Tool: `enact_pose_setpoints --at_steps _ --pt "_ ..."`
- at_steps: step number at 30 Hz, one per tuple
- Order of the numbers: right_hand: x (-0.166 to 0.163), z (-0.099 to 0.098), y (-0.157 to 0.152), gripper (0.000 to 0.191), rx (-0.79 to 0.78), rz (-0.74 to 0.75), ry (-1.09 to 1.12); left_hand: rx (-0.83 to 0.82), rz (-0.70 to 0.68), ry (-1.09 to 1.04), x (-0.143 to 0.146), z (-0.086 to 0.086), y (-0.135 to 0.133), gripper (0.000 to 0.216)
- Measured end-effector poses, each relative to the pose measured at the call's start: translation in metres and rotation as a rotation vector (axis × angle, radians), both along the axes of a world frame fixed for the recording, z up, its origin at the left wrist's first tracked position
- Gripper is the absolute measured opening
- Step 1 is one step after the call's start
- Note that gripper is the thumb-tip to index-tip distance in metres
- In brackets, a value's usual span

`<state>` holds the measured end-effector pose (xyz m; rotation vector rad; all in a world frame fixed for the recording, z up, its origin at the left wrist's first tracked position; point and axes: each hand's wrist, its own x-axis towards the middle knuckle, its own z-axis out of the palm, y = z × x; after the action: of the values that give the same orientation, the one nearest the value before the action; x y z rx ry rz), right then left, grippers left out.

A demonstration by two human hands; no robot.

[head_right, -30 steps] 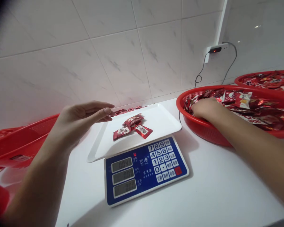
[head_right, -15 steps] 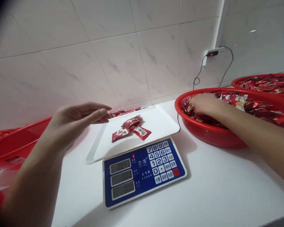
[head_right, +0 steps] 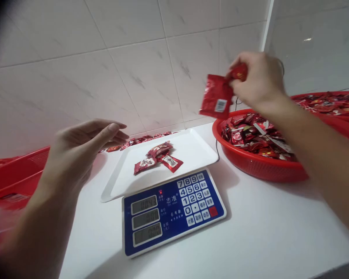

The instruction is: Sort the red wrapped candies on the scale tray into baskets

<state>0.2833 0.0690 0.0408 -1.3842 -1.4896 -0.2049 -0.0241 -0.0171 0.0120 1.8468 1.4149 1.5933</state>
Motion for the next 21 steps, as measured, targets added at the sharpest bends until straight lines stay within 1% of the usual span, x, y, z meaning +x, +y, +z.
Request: enact_pose_setpoints --at_steps 1,4,5,7,9,10,14,16,18,20,21 --pt "-0.015 -0.005 0.001 0.029 0.002 0.17 0.105 -0.02 -0.019 -0.01 0.002 -0.003 0.003 0.023" --pt "-0.068 -0.023 0.001 0.02 -0.161 0.665 0.429 -0.176 -0.127 -0.021 0.008 -0.017 0.012 0.049" --pt "-0.085 -0.029 0.0 0.019 -0.205 0.801 0.491 -0.231 -0.181 -0.042 0.009 -0.022 0.016 0.055" --pt "-0.112 -0.038 -0.002 0.02 -0.306 0.981 0.612 -0.299 -0.309 -0.14 0.012 -0.031 0.022 0.055" --pt "-0.125 -0.043 -0.003 0.02 -0.412 1.09 0.693 -0.319 -0.411 -0.267 0.012 -0.036 0.026 0.049" --pt "-0.126 -0.045 -0.003 0.019 -0.461 1.12 0.726 -0.32 -0.434 -0.326 0.011 -0.037 0.027 0.047" --pt "-0.119 -0.054 -0.001 0.016 -0.605 1.157 0.832 -0.364 -0.427 -0.549 0.011 -0.033 0.029 0.042" --pt "-0.117 -0.062 0.003 0.017 -0.687 1.208 0.865 -0.369 -0.402 -0.647 0.012 -0.032 0.029 0.037" --pt "-0.118 -0.07 0.007 0.016 -0.77 1.301 0.896 -0.325 -0.357 -0.664 0.012 -0.032 0.03 0.032" --pt "-0.118 -0.075 0.012 0.014 -0.822 1.364 0.937 -0.234 -0.286 -0.587 0.012 -0.033 0.03 0.029" --pt "-0.116 -0.075 0.014 0.011 -0.826 1.366 0.959 -0.181 -0.245 -0.518 0.011 -0.033 0.03 0.027"
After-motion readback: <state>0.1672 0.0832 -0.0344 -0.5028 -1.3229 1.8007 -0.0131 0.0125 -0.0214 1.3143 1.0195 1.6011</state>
